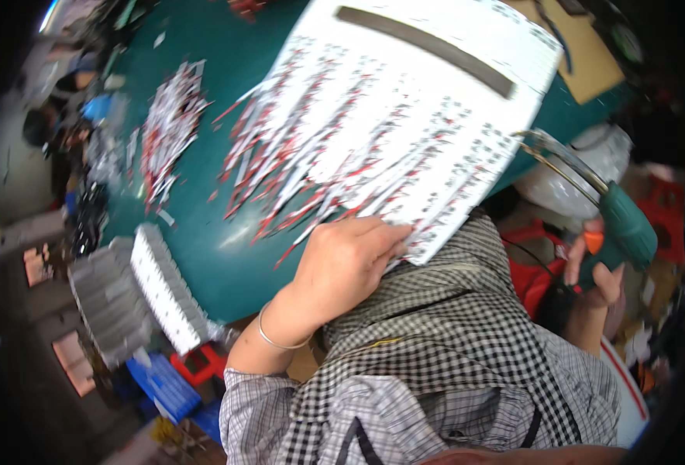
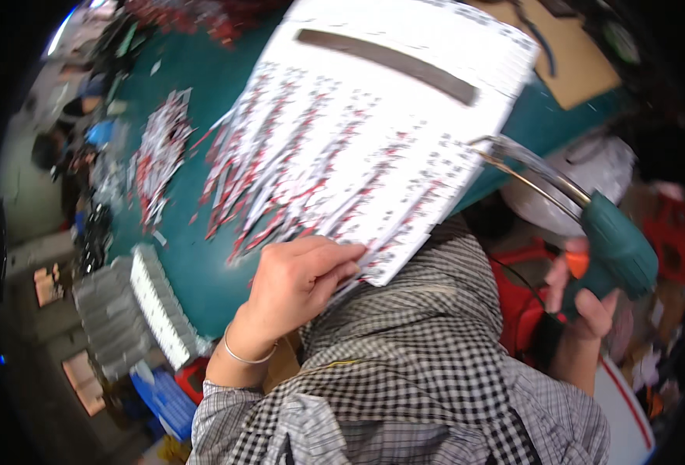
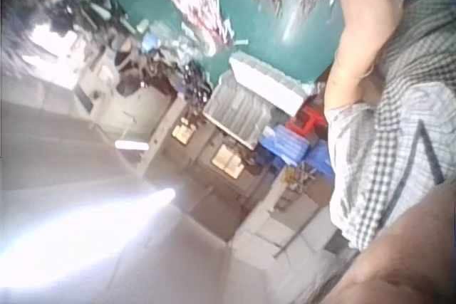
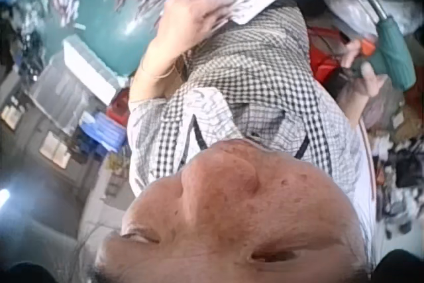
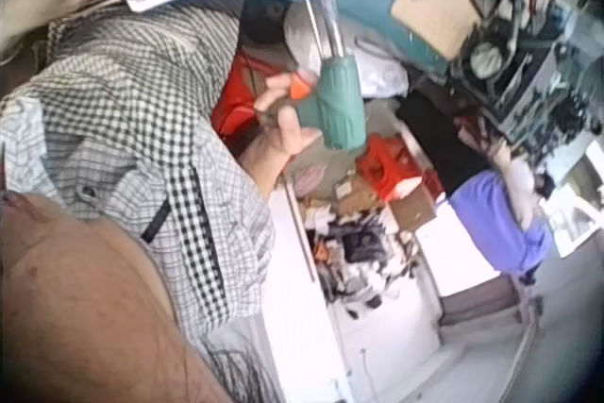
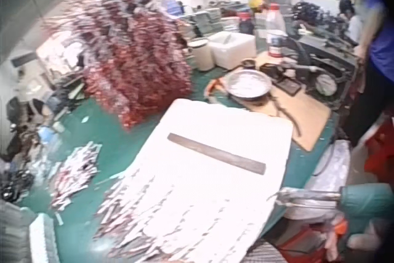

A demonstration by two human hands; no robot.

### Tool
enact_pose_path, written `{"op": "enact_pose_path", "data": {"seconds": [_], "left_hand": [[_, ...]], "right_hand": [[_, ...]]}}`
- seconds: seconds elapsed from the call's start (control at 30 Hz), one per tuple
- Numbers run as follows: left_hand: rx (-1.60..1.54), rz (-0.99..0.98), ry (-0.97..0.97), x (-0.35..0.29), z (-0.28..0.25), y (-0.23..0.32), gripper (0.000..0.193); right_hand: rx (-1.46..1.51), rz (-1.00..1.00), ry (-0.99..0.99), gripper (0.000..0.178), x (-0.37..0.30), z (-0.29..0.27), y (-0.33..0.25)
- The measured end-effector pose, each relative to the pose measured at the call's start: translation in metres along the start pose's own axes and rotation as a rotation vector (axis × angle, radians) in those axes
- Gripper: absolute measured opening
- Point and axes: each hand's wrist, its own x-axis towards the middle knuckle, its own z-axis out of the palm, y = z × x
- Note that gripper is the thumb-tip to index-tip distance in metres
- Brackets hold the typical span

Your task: The person solders wires onto an LED board panel using a soldering gun, turns the panel over by hand, and solders additional wires onto the board.

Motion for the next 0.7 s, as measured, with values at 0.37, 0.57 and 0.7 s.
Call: {"op": "enact_pose_path", "data": {"seconds": [0.37,0.57,0.7], "left_hand": [[1.037,-0.609,0.554,-0.134,-0.152,-0.181,0.028],[0.619,-0.787,0.47,-0.18,-0.179,-0.227,0.022],[0.374,-0.827,0.475,-0.172,-0.179,-0.227,0.011]], "right_hand": [[0.022,-0.042,-0.054,0.065,0.01,0.001,0.006],[0.015,-0.04,-0.069,0.064,0.018,0.006,0.009],[-0.026,-0.058,-0.057,0.065,0.013,0.005,0.011]]}}
